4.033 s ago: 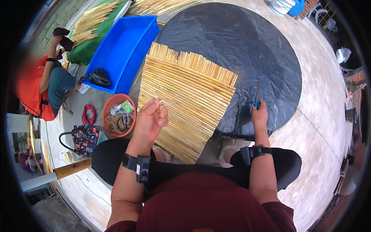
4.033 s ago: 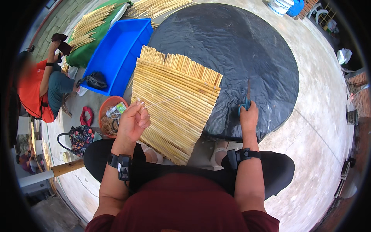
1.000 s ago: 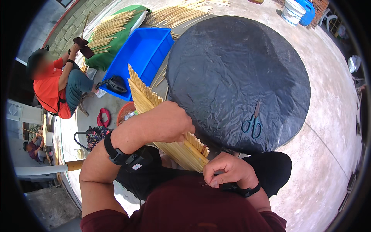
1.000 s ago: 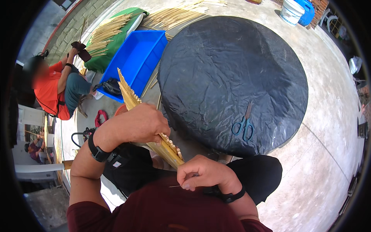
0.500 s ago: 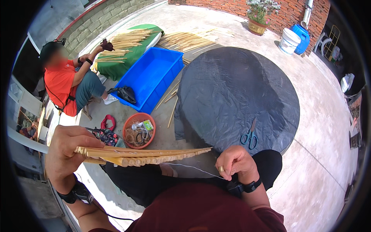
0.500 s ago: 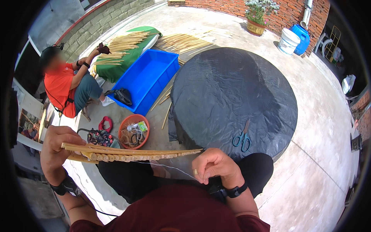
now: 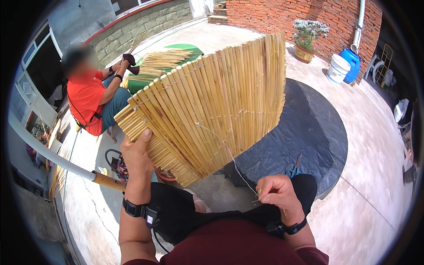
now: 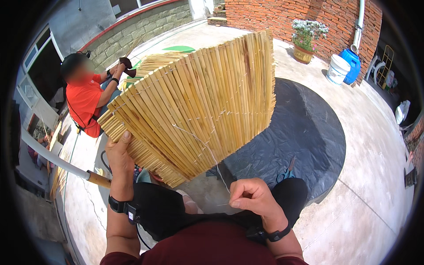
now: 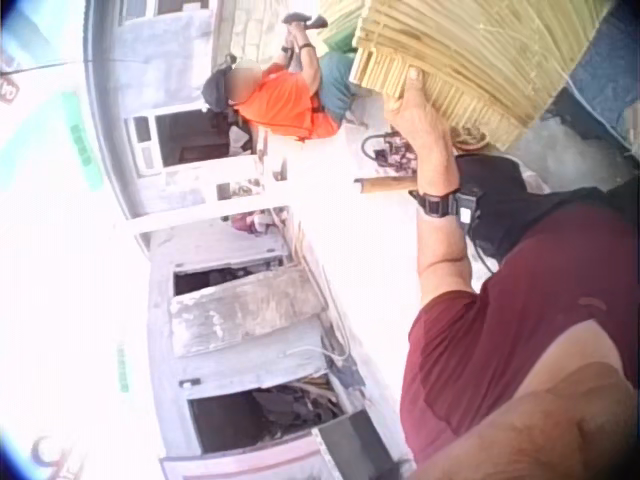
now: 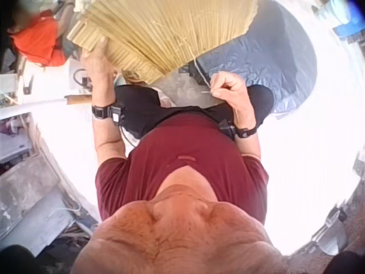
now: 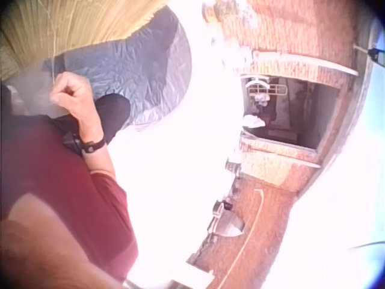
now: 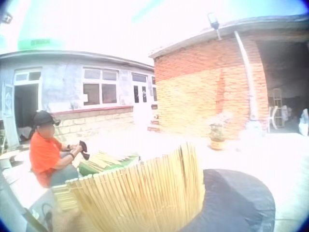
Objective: The person assembles a mat by threading white string through pre-drilled holes in thin bamboo slats, securing each slat in sequence, and cutting the excess string with shears.
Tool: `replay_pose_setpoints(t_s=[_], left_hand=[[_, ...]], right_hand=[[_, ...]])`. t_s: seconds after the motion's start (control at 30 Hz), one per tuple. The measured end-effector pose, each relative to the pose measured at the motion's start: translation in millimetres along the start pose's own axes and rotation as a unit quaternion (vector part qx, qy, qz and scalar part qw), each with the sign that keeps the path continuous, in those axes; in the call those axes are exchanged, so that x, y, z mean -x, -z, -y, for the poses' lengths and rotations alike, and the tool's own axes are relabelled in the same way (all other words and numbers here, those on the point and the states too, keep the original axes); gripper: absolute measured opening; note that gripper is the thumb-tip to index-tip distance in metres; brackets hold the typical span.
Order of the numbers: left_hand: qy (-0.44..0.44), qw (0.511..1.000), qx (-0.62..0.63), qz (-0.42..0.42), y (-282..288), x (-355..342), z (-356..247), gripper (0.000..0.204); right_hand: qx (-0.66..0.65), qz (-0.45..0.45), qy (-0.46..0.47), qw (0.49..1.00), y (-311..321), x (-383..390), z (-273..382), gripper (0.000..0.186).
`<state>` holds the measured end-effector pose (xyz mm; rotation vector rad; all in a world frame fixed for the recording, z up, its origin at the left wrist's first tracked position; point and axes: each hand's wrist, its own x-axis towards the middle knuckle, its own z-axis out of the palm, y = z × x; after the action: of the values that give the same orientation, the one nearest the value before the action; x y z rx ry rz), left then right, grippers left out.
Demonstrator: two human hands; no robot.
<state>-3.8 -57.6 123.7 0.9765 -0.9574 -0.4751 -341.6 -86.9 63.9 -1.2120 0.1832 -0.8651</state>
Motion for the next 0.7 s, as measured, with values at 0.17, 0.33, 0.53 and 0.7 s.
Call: replay_pose_setpoints(t_s=[0.17,0.33,0.53,0.7], left_hand=[[0.071,0.989,0.102,-0.074,-25,14,92,0.038],[0.108,0.993,0.002,-0.050,-28,24,143,0.036],[0.123,0.989,0.010,-0.078,-25,20,155,0.037],[0.108,0.989,0.033,-0.093,-26,22,162,0.032]], right_hand=[[0.083,-0.141,-0.061,0.985,2,-22,-13,0.009],[0.258,-0.222,-0.098,0.935,16,-69,-33,0.007],[0.386,-0.156,-0.133,0.899,47,-121,-58,0.017],[0.401,-0.107,-0.101,0.904,64,-139,-94,0.032]])
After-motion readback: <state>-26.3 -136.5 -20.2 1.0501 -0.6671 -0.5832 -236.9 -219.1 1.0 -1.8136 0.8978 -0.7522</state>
